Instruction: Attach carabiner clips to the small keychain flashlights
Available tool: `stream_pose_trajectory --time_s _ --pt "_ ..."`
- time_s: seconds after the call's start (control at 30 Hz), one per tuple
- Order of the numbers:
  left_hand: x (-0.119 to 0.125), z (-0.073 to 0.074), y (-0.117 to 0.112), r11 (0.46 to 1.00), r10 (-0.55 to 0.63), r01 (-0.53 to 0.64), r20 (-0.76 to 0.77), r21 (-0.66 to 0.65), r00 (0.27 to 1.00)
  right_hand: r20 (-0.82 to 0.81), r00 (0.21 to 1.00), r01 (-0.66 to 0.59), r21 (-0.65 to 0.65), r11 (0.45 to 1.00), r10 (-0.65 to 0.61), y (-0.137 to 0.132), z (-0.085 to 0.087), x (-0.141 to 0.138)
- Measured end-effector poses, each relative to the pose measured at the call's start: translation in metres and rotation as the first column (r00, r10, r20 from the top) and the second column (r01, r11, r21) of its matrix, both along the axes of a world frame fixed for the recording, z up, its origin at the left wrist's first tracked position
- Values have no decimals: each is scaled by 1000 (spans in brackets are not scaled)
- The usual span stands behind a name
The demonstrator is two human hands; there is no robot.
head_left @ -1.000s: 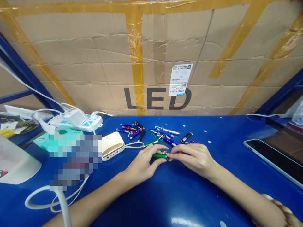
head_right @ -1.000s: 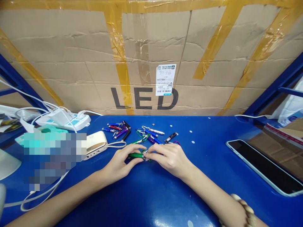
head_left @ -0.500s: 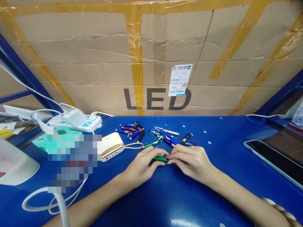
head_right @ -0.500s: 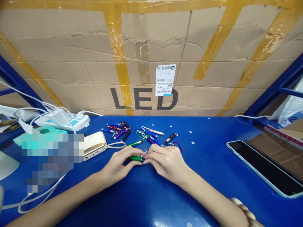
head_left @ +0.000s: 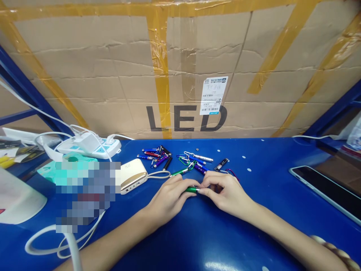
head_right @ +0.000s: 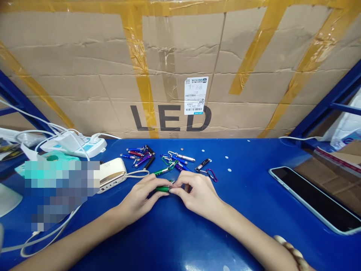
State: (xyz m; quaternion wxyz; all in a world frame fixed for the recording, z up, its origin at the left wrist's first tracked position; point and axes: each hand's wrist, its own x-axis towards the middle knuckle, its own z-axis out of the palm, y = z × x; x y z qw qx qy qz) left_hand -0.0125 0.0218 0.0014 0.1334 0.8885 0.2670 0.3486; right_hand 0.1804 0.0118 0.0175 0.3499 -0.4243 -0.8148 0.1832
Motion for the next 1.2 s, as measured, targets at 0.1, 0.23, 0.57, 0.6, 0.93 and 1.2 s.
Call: stream_pose_trajectory --time_s 0.1,0.23,0.57,0.6,0.93,1.2 --pt "0 -1 0 1000 23 -23 -9 8 1000 -21 1000 12 -74 997 -13 1 1 -1" --pt "1 -1 -2 998 41 -41 3 38 999 -31 999 8 -158 987 -13 1 2 -3" --pt "2 -7 -2 990 139 -138 65 -12 988 -182 982 -36 -390 920 -39 0 4 -9" --pt "2 -7 -2 992 123 -124 78 3 989 -209 977 -57 -432 900 -39 0 4 -9" --pt "3 -6 2 994 90 -97 130 51 987 -379 924 -210 -627 750 -58 2 3 -9" --pt "6 0 -3 984 173 -166 116 -72 978 -241 969 -63 -463 884 -57 4 9 -4"
